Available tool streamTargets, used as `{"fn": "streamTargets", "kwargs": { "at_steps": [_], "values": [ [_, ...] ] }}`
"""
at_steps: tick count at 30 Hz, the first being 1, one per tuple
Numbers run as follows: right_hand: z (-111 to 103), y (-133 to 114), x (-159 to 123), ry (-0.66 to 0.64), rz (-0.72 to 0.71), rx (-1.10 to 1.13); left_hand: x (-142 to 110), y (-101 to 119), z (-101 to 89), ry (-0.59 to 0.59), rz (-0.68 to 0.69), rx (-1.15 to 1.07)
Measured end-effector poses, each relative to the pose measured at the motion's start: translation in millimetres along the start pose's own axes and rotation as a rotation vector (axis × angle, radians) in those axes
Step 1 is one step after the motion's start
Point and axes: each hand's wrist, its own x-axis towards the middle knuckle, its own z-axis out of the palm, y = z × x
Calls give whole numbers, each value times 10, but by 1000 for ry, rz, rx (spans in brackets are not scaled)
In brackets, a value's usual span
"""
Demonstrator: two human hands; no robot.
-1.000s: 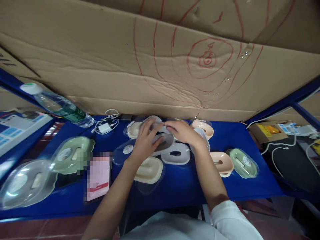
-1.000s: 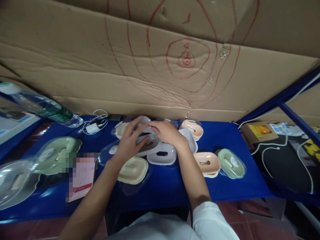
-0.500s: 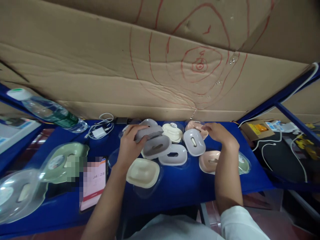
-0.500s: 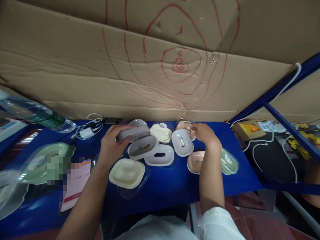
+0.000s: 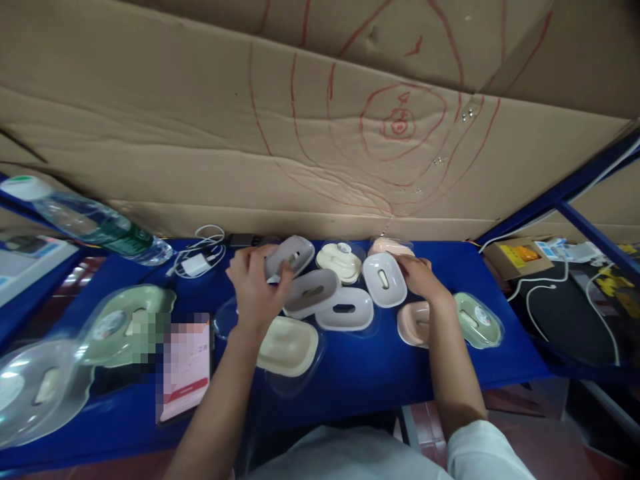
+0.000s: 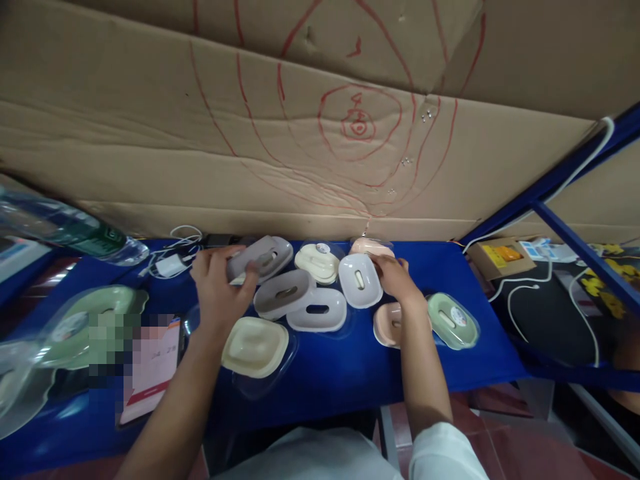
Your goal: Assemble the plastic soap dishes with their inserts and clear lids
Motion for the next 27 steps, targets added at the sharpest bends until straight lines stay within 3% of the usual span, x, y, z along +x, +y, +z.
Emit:
{"fn": "streamTargets", "kwargs": {
  "at_steps": [7,10,16,20,24,27],
  "values": [
    [-130,-56,-41,94,-123,129,-60,-18,109,-204,149,50],
    [-128,-234,-38,116,-213,177,-84,-24,145,-267,212,60],
    [74,-692,166,138,-351,226,-155,67,212,-376,297,11],
    [-27,-785,184,184,-369,241,-183,176,182,-399,340,-36],
    [-353,-633,-201,281,-261,233,-158,222,95,-387,348,-71],
    [-465,-285,-745,356,-84,162,-119,233,-9,-371,350,-90]
  ]
}}
